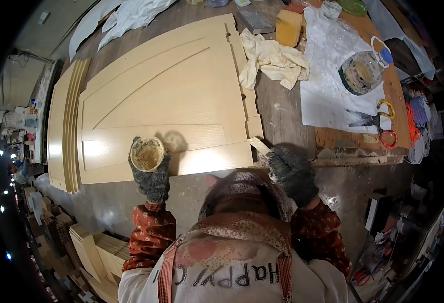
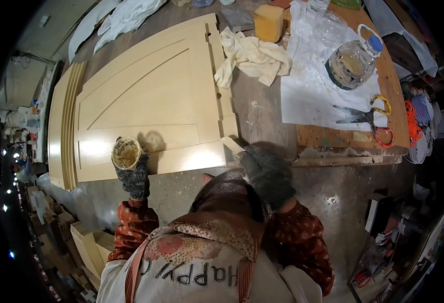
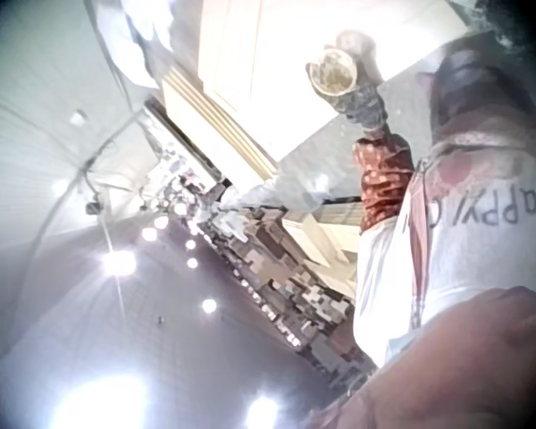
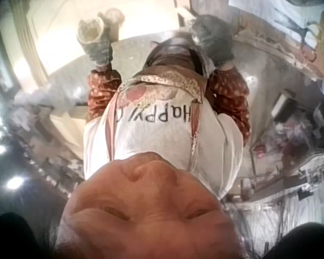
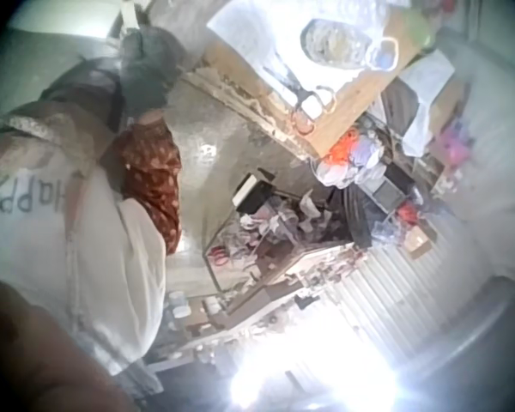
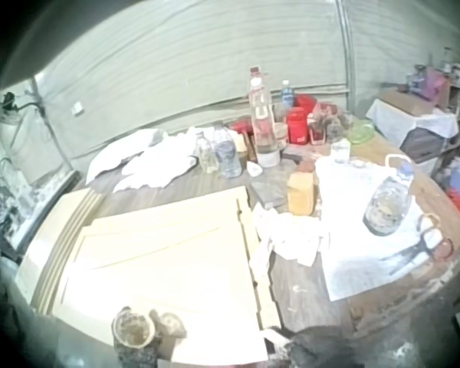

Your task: The person handles black wooden slats, wipes light-colored wooden door panels with a cloth and a sponge, and applies wood filler to the panel joints using a small stick.

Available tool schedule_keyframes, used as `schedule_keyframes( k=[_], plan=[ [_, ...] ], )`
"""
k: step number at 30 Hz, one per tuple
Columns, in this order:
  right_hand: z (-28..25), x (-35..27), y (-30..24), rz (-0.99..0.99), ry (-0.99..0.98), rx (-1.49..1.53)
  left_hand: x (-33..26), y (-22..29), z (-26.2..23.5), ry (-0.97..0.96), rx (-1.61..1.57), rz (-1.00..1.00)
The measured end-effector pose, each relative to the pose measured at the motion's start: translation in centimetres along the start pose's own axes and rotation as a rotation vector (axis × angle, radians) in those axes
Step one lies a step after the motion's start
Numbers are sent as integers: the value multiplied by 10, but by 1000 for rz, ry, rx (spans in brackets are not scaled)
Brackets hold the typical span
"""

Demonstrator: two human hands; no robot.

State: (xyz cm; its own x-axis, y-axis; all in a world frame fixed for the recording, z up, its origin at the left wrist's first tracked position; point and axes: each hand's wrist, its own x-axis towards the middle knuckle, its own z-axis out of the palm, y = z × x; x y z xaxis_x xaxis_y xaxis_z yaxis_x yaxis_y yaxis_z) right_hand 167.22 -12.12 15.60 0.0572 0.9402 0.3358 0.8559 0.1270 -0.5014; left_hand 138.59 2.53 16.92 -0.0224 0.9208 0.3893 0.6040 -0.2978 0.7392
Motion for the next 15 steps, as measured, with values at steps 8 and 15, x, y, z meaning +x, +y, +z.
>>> schedule_keyframes(
  k=[8,15],
  plan=[
    [-1,-4,-2,-16,18,-148,-1,-2,-1,-3,17,-5],
    [-5,-6,-6,71,24,-186,0,-2,2,-31,89,-17]
  ],
)
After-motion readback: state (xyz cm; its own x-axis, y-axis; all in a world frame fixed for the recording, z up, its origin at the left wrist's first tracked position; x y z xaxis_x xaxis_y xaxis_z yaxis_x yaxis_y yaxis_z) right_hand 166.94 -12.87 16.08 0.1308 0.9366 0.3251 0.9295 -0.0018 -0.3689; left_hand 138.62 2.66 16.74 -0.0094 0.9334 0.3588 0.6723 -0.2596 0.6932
